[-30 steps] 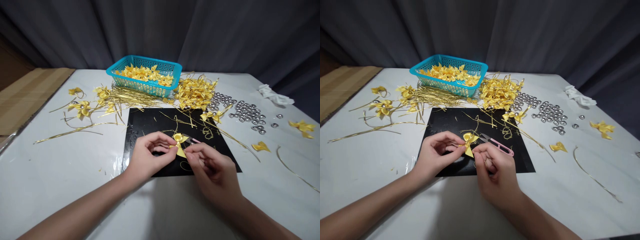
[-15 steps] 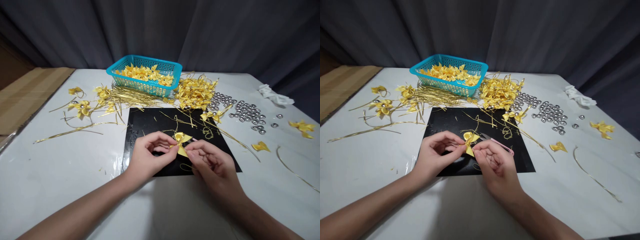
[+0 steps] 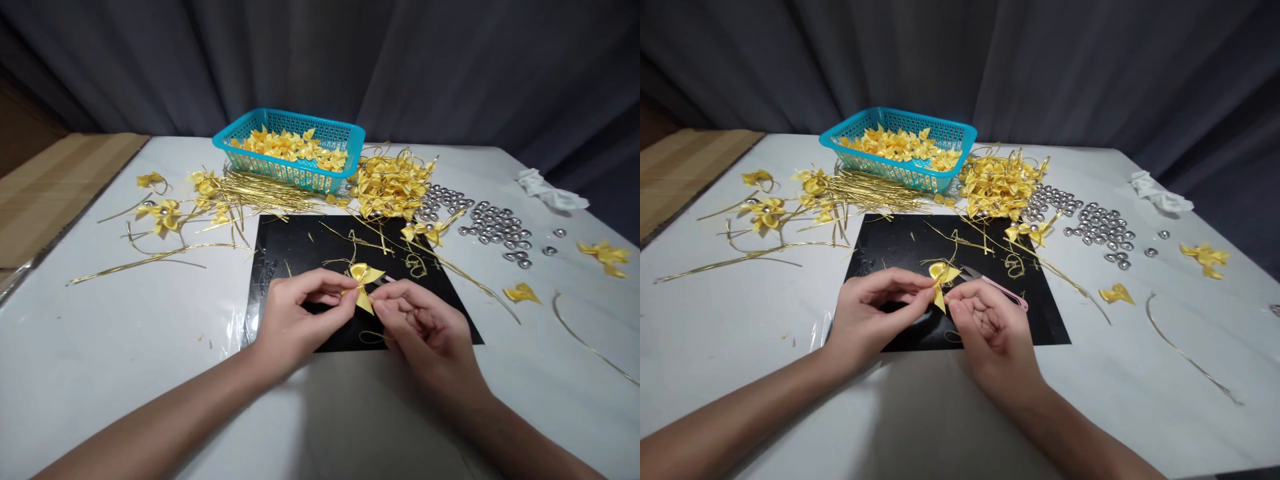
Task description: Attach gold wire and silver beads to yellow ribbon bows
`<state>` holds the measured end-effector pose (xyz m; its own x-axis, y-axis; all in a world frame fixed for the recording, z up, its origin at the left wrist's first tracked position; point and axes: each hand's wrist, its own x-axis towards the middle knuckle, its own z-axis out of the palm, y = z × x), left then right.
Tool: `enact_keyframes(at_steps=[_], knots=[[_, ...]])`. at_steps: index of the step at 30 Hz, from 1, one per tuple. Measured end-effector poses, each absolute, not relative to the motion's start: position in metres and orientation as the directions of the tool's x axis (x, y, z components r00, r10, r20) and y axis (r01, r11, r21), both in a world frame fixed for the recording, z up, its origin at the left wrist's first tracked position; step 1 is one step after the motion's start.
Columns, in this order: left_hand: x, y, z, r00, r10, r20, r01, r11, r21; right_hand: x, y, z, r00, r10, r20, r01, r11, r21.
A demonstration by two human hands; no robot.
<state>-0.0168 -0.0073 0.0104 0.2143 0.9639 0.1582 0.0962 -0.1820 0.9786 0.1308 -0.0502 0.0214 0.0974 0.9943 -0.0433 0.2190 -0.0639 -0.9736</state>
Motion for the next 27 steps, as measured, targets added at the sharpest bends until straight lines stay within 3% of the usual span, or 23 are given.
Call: enact_keyframes(at_steps=[20, 27], knots=[[-0.017, -0.0105, 0.0095, 0.235, 0.928, 0.29, 0.221, -0.341, 0.914, 0.1255, -0.0516, 0.0227, 0.116, 0.993, -0.002, 0.24, -0.03, -0.97], [-0.0156, -0.0036, 0.0092, 0.248, 0.96, 0.133, 0.079, -0.157, 0.984, 0.1308, -0.0542, 0.0158, 0.113, 0.983, 0.141, 0.407, 0.084, -0.91]])
